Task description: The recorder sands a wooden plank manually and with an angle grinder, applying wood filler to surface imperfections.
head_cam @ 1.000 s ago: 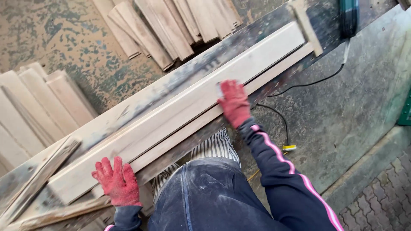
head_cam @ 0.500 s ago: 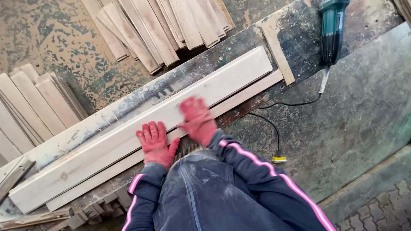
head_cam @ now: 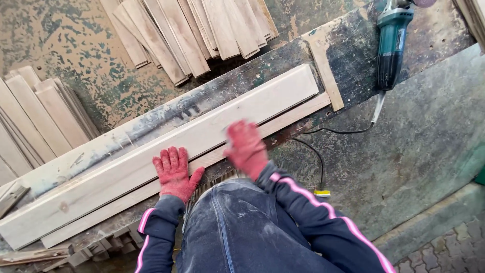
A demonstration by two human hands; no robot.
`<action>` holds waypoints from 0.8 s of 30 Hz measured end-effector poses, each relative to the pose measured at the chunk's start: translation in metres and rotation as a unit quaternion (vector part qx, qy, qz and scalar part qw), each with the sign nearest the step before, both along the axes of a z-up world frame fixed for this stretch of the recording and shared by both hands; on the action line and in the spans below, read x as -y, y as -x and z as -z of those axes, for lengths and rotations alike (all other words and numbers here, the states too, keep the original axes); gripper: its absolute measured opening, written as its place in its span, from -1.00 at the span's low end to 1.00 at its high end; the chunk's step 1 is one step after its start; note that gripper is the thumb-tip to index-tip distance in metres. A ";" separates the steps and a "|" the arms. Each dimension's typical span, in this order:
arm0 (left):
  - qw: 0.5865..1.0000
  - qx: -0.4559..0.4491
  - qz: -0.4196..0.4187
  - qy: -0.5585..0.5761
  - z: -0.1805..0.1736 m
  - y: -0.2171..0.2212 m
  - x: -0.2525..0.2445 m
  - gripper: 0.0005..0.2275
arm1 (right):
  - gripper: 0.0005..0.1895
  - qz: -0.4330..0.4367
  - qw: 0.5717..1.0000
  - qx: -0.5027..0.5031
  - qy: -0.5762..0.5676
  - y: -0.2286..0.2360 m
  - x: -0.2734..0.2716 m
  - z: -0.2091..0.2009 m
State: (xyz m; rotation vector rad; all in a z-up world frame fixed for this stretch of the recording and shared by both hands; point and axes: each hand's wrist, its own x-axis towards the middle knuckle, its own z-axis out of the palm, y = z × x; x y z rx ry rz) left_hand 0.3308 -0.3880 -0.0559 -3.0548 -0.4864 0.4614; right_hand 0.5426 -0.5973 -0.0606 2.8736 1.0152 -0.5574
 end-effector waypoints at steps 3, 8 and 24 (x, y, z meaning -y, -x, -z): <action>1.000 0.018 0.008 -0.012 0.000 -0.002 -0.004 -0.10 | -0.11 -0.158 0.979 -0.128 0.011 -0.006 0.002 -0.004; 1.000 0.011 -0.010 -0.002 -0.005 -0.002 0.002 -0.11 | -0.32 0.114 0.987 0.084 0.081 -0.144 0.089 0.005; 0.997 -0.068 -0.042 -0.001 -0.025 -0.013 0.008 -0.10 | -0.29 0.045 0.986 0.067 -0.146 -0.131 0.069 0.020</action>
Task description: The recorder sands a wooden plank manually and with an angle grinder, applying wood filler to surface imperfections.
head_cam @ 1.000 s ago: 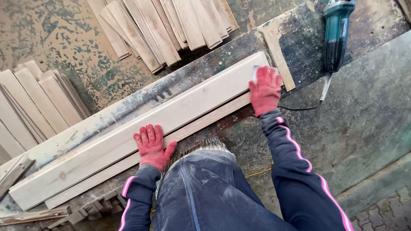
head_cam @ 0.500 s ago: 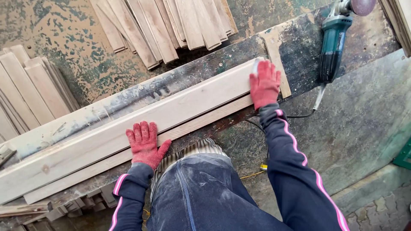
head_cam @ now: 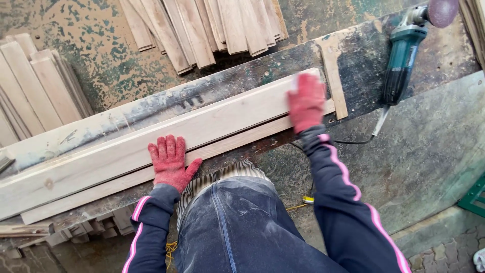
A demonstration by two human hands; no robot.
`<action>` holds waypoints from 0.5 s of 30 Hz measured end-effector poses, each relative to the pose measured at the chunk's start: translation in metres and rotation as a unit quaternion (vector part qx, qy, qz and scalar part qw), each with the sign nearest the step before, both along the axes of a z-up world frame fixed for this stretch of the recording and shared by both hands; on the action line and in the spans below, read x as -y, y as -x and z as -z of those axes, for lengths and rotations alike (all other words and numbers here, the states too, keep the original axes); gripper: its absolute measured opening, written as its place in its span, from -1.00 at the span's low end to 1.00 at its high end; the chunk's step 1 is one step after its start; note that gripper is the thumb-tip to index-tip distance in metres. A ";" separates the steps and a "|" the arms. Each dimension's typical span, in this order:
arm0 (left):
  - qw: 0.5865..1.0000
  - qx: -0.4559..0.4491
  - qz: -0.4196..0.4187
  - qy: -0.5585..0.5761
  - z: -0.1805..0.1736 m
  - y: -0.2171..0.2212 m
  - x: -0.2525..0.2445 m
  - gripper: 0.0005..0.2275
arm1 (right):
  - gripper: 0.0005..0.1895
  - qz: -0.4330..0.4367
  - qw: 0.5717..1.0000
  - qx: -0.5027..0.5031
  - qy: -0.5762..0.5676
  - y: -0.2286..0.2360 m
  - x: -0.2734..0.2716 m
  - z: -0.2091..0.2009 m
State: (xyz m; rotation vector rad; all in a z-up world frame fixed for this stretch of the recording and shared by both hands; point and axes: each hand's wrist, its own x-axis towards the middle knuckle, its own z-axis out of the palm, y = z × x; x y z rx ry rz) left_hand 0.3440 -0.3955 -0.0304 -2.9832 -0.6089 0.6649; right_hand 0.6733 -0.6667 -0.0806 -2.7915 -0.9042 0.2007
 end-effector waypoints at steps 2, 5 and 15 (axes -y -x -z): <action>1.000 -0.021 -0.007 0.019 0.000 -0.001 -0.001 -0.09 | -0.16 0.134 0.990 -0.027 0.018 -0.016 0.024 0.003; 0.998 -0.052 -0.018 0.028 -0.005 -0.004 -0.001 -0.09 | -0.30 -0.018 0.998 0.057 0.025 0.068 -0.053 0.015; 0.972 0.097 -0.212 0.023 0.014 0.084 -0.034 -0.20 | -0.44 -0.321 0.919 0.002 -0.228 0.072 -0.037 -0.026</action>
